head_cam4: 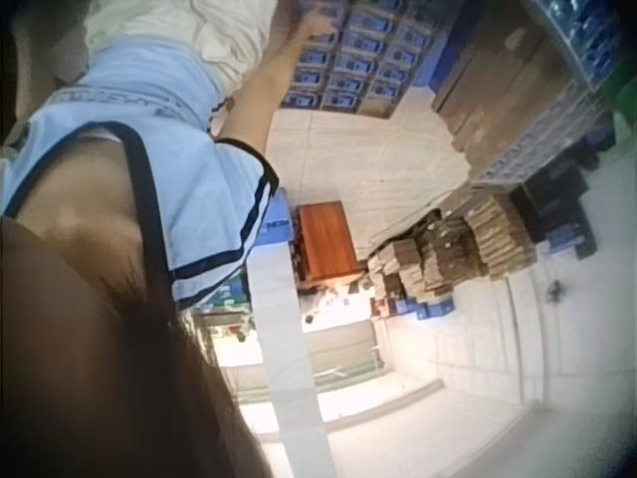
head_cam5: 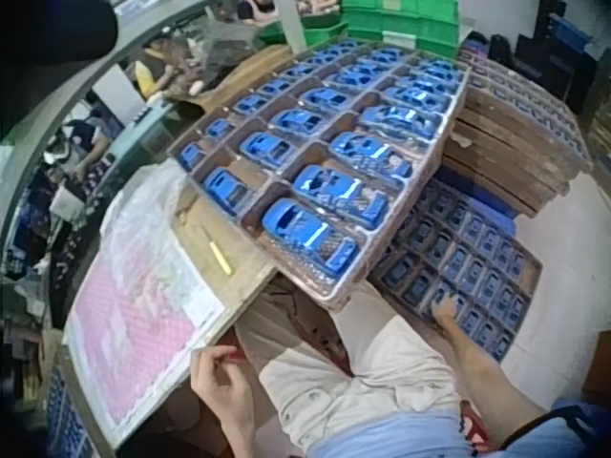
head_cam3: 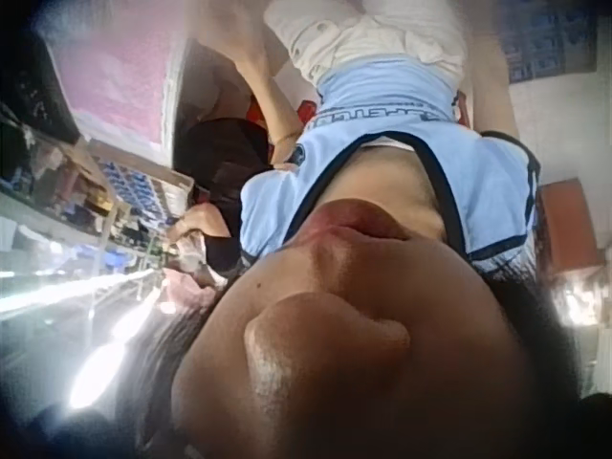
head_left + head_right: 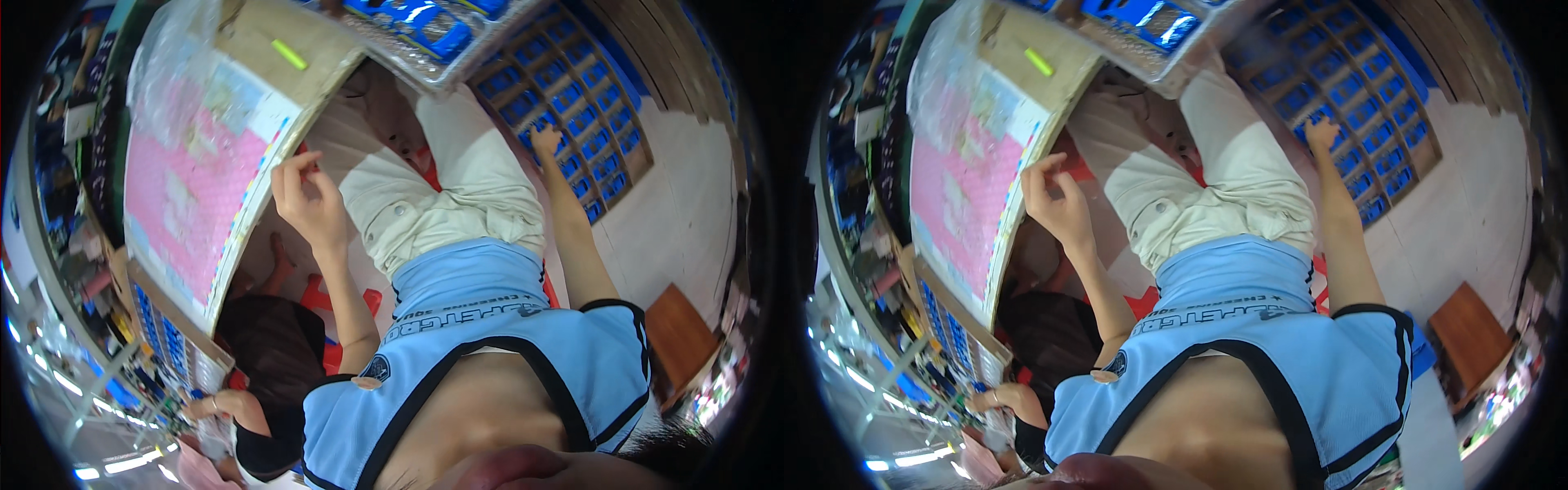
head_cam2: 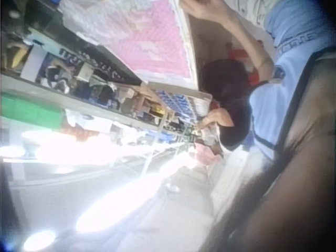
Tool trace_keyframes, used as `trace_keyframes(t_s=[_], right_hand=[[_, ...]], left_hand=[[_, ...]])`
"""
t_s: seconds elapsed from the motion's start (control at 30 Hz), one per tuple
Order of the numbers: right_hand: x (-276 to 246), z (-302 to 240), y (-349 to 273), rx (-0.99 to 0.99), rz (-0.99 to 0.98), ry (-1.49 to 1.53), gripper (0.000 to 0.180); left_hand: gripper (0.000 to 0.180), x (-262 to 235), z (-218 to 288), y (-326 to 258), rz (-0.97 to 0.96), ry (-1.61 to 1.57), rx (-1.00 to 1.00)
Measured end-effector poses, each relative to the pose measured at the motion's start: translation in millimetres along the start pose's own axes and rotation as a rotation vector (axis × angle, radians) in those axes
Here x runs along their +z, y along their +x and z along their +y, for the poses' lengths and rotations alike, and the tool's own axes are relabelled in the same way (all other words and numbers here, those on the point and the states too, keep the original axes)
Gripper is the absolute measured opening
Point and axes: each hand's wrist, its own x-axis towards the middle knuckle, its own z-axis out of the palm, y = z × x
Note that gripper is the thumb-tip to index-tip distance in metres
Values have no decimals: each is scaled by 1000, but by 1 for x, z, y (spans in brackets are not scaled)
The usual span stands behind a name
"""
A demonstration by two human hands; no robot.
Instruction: The person assembles toy cars by taking plastic car shells, inserting clear plastic components into them by hand, and setting them aside.
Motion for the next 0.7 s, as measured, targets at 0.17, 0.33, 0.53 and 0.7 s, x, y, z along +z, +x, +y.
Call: trace_keyframes(t_s=[0.17,0.33,0.53,0.7], right_hand=[[-4,-20,-24,72,-13,105,64],[-6,-15,-22,104,65,185,71],[-14,-10,-13,-65,179,244,71],[-27,-12,-17,4,143,276,70]], left_hand=[[17,-24,-33,24,126,199,-45],[13,-30,-74,49,255,410,-54],[16,-31,-88,59,188,437,-5],[19,-30,-85,61,169,420,-21]])
